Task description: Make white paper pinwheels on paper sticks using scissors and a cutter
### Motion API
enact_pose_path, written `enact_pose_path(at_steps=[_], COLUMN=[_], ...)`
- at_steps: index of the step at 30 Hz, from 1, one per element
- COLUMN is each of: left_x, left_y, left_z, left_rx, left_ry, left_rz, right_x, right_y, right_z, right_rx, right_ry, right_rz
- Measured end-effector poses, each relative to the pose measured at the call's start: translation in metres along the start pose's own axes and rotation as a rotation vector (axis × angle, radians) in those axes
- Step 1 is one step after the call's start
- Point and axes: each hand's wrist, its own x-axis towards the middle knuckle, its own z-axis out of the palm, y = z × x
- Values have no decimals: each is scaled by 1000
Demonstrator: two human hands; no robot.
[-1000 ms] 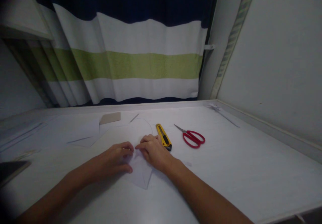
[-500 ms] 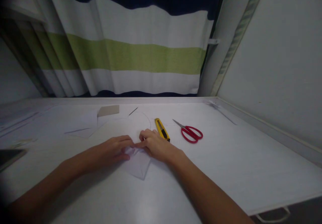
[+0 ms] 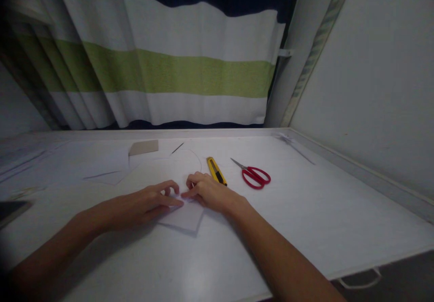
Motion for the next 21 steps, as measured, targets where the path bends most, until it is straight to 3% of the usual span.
enact_pose_path(at_steps=[8, 14, 17, 21], left_x=[2, 2, 0, 3], left_y=[-2, 5, 10, 18], left_z=[4, 6, 12, 25], left_rx=[-89, 7, 36, 52], left_ry=[42, -7, -17, 23], left_rz=[35, 7, -25, -83], right_x=[-1, -1, -3, -7], right_y=[5, 4, 3, 5], right_z=[2, -3, -13, -29], right_rx=[63, 53, 41, -27], right_ry=[8, 31, 152, 323], right_rz=[-6, 1, 115, 461])
